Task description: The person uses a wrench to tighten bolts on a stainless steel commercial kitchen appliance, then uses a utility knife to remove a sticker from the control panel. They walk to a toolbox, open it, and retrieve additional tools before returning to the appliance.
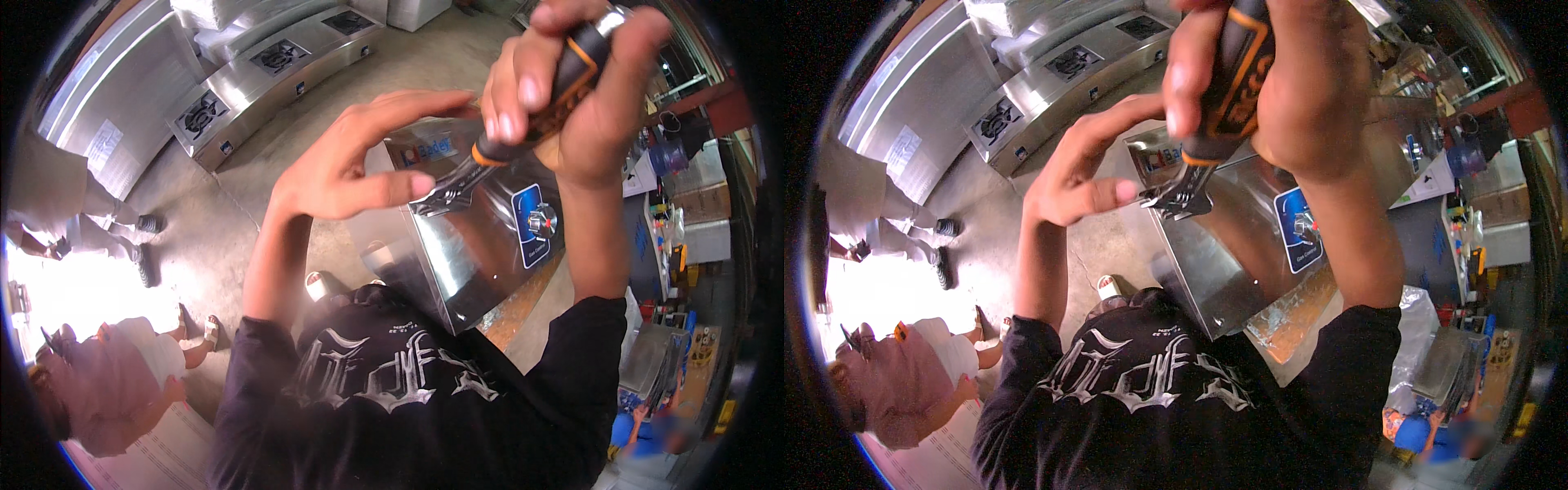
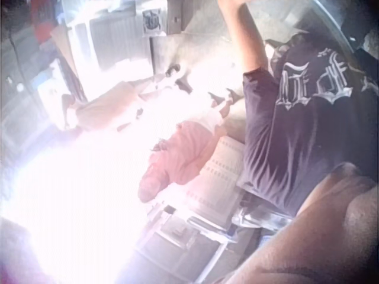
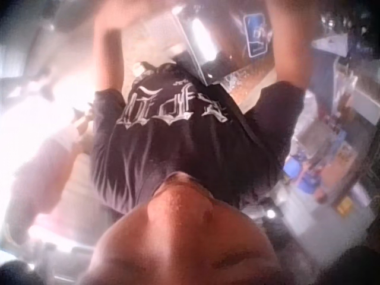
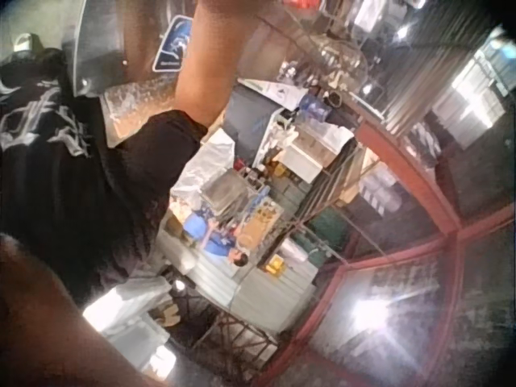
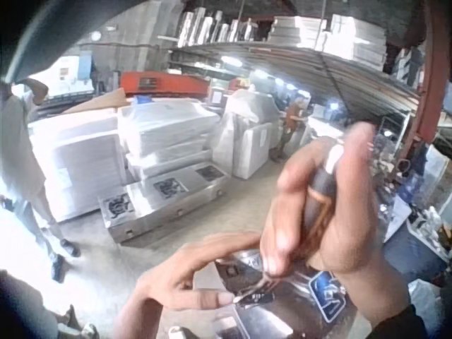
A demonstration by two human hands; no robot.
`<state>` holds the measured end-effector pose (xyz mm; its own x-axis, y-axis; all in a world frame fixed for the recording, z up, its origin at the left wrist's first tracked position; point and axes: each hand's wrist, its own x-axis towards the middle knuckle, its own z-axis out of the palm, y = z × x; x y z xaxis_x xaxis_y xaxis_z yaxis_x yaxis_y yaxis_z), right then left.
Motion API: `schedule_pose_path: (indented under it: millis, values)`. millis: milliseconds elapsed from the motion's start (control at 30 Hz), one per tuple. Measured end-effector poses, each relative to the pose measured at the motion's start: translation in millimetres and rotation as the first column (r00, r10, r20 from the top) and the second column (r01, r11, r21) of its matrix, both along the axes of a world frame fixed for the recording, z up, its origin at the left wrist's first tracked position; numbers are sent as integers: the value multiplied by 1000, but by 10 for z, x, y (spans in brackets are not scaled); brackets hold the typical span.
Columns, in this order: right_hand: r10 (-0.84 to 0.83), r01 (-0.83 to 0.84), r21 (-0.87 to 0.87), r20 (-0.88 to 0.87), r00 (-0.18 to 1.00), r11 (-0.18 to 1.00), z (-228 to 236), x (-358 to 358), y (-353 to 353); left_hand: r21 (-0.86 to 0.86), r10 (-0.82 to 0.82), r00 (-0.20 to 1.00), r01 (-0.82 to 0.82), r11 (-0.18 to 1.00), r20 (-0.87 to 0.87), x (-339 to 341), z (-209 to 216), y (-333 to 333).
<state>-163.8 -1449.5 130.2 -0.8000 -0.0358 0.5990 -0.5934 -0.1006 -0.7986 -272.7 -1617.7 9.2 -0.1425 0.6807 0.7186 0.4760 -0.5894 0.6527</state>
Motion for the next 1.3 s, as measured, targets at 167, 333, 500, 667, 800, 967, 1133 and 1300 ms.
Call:
schedule_pose_path:
  millis: [167, 333, 500, 667, 800, 967, 1133, 1300]
  values:
    - [618, -563, 367, -42, 785, 740, 155, -14, 0, -190, -243, 968, 227, 955, -65, -41, 376, 59]
    - [607, -537, 414, -50, 793, 735, 191, 149, -10, -7, -146, 989, 146, 989, -39, 22, 273, 120]
    - [327, -313, 182, -51, 944, 932, 43, 120, 84, -96, -173, 985, 171, 981, -13, 22, 171, 110]
    - [174, -167, 162, -33, 984, 972, 38, 50, 146, -289, -302, 953, 288, 913, -4, -21, 294, 259]
    - [208, -195, 213, -42, 977, 957, 102, 61, 26, -98, -433, 894, 444, 891, 113, -2, 325, 309]
    - [218, -203, 174, -72, 973, 964, 146, -17, -171, -65, -499, 853, 513, 856, 154, -52, 301, 212]
    - [-1, 3, 37, -43, 999, 999, 93, 1, -387, -114, -452, 880, 469, 876, 148, -55, 269, 170]
    - [-79, 79, 24, -1, 997, 997, 145, 53, -509, -122, -378, 916, 393, 911, 133, -40, 226, 181]
